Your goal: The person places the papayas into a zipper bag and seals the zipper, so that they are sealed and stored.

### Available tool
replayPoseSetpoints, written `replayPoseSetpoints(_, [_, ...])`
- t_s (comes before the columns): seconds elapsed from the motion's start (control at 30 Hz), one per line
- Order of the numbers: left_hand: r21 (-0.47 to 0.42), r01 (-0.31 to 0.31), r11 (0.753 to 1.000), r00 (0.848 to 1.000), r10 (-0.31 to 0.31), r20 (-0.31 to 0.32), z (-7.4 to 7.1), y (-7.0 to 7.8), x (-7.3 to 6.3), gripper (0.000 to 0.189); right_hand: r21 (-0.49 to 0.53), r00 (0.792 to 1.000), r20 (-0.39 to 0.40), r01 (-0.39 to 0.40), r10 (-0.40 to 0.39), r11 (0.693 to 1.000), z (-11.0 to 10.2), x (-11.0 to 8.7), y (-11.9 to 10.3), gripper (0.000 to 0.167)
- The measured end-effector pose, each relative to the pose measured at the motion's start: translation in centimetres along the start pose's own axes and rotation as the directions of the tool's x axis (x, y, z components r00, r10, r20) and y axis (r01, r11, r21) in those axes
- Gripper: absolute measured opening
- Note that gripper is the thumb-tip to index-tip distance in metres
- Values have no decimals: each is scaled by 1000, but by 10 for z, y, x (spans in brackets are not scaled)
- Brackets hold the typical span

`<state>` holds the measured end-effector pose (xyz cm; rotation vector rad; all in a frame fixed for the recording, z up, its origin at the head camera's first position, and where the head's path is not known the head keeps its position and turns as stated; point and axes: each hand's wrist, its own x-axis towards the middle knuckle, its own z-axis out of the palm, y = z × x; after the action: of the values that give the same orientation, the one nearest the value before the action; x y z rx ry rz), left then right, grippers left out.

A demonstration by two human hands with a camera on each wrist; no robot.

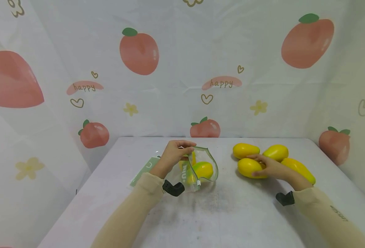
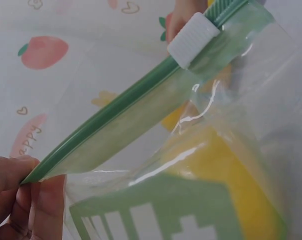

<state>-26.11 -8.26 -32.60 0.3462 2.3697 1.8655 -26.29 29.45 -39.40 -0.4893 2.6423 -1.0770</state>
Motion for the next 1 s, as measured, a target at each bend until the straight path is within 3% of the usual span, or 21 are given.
replayPoseSetpoints(0.63, [-6,4,1000,1000,-4,-12,1,1,-1,23,-45,999,-26,34,-35,998,2,0,3,76])
replayPoseSetpoints(0.9, [-5,-11,1000,1000,11,-3,2,0,-1,22,-41,993,-103,51,-55,998,0,-3,-8,77])
replayPoseSetpoints(1.0, [-8,-14,1000,1000,13,-5,2,0,-1,22,-22,989,-118,92,-94,996,-1,-4,-13,76])
